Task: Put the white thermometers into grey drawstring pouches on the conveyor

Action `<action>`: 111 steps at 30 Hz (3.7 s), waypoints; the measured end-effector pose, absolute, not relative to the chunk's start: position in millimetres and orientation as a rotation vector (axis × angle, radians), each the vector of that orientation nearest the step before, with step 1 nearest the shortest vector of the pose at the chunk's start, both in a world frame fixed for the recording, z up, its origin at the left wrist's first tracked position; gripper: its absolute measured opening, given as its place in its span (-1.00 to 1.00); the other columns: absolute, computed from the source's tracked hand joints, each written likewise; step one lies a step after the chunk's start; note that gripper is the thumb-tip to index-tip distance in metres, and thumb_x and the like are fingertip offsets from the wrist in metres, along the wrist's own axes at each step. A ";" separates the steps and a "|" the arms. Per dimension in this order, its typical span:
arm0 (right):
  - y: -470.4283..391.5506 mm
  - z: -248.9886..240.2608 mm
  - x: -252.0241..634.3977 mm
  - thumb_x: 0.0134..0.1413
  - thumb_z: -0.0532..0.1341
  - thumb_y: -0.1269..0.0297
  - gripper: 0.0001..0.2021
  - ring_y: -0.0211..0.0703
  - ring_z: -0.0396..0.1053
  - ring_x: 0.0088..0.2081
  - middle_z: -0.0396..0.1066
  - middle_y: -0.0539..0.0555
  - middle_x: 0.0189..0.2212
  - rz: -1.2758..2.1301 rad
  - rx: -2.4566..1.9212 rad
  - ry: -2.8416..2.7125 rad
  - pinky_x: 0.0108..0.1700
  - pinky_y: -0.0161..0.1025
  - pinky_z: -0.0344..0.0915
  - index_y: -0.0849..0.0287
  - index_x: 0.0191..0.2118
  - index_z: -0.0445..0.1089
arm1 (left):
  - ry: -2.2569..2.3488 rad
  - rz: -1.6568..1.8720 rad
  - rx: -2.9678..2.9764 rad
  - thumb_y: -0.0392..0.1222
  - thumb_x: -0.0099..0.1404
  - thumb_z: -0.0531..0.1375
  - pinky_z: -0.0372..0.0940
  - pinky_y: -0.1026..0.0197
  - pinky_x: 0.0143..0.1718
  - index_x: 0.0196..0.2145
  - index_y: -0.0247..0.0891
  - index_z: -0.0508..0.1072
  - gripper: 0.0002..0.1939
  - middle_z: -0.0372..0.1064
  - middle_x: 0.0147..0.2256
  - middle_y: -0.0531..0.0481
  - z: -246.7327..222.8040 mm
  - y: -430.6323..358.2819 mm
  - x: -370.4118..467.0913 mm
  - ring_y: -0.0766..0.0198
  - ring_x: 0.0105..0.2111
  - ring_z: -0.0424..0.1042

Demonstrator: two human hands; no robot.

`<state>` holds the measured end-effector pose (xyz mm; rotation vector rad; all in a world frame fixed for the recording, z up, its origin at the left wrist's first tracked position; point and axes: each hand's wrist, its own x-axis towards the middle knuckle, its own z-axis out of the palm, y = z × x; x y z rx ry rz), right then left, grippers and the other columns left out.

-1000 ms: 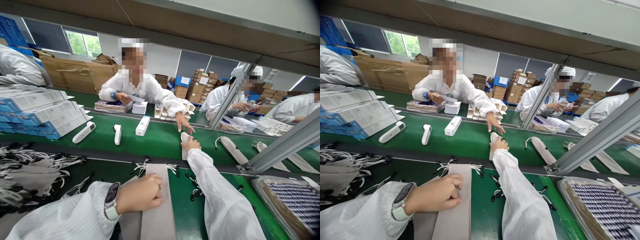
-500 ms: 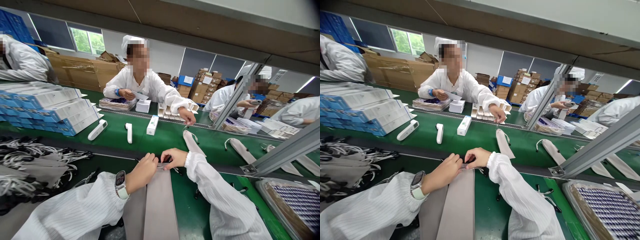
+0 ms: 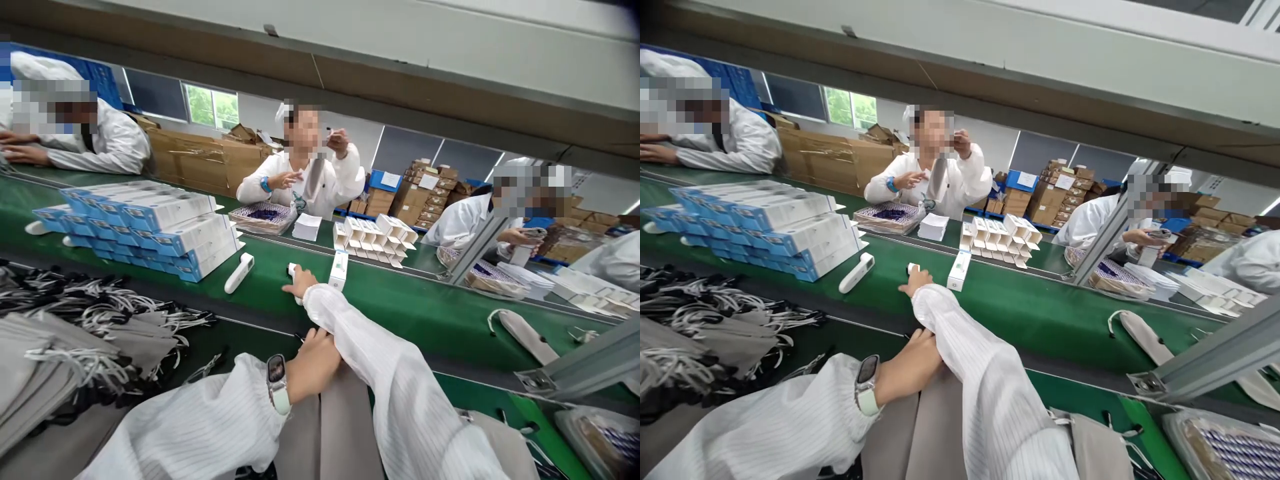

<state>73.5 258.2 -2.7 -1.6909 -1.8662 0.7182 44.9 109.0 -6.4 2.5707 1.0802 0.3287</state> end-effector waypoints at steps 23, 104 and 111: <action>163.3 20.5 217.3 -0.24 0.28 0.25 -0.38 -0.17 0.37 -0.37 0.35 -0.04 -0.39 1.466 -0.917 -1.123 -0.33 -0.12 0.30 -0.08 -0.04 -0.05 | 0.897 0.697 2.100 -0.07 0.18 0.01 0.01 0.36 -0.57 -0.50 -0.26 0.21 -0.78 0.07 -0.56 0.14 12.3 140.4 37.8 0.40 -0.56 0.10; 157.3 28.4 208.5 -0.24 0.25 0.24 -0.69 -0.37 0.24 -0.48 0.27 -0.07 -0.46 1.536 -0.940 -1.481 -0.50 -0.44 0.16 0.11 -0.29 0.19 | 1.021 1.024 1.919 -0.09 0.21 -0.01 0.09 0.35 -0.41 -0.47 -0.25 0.24 -0.80 0.02 -0.43 0.08 9.2 124.3 47.6 0.36 -0.42 0.14; 160.2 18.1 212.0 -0.13 0.10 -0.05 -0.63 -0.34 0.22 -0.41 0.27 0.01 -0.41 1.706 -1.058 -1.623 -0.49 -0.40 0.22 0.24 -0.48 0.25 | 0.965 0.956 1.889 -0.14 0.16 0.05 0.07 0.38 -0.50 -0.52 -0.27 0.25 -0.82 -0.04 -0.37 0.08 11.3 117.5 50.0 0.42 -0.48 0.10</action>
